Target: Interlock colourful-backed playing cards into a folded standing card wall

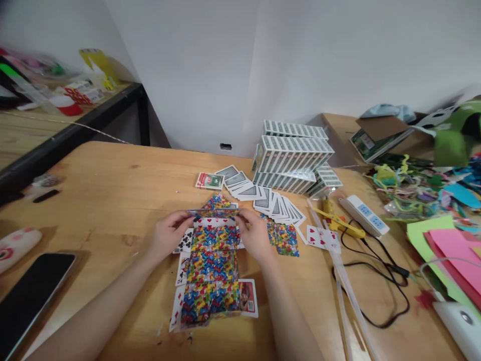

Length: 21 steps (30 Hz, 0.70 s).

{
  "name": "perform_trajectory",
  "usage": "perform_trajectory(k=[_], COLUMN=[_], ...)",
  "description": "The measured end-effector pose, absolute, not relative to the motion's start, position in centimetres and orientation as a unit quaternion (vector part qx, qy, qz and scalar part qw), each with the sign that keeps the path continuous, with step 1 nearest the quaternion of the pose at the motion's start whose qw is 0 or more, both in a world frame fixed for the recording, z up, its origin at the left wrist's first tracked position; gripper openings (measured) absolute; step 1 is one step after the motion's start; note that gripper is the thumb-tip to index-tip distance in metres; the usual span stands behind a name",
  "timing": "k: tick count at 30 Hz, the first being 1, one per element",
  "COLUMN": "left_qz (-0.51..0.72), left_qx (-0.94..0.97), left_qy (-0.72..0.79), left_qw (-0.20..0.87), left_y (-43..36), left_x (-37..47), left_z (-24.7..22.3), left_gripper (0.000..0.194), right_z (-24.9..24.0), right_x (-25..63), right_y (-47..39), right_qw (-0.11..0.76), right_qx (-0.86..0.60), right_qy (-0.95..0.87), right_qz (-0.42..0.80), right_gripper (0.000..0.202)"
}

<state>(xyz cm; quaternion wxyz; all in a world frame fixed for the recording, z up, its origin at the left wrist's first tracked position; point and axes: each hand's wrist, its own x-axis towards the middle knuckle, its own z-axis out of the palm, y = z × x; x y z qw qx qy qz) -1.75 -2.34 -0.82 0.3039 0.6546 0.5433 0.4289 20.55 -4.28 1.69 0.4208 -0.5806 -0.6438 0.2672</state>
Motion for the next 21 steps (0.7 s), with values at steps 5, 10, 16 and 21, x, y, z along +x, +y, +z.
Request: perform_trajectory(k=[5,10,16,21], left_qz=[0.428,0.426,0.408,0.384], left_qx=[0.666,0.693,0.701,0.705], left_qy=[0.538,0.509,0.512,0.502], left_qw=[0.291,0.282,0.284,0.323], left_y=[-2.33,-2.29,-2.23,-2.06], left_x=[-1.77,-1.90,-2.02,-2.09], left_z=[-0.73,-0.83,-0.90,-0.71], left_gripper=[0.017,0.018,0.019,0.020], right_z=[1.01,0.76,0.62,0.95], right_x=[20.33,20.44,20.68,20.71], right_y=[-4.15,-4.15,-4.11,-4.21], right_qw=[0.404,0.369,0.344,0.357], right_qx=[-0.584,-0.612,-0.628,-0.607], right_qy=[-0.623,-0.620,-0.624,-0.605], right_qz=[0.328,0.325,0.314,0.371], right_gripper=[0.015,0.026,0.029,0.019])
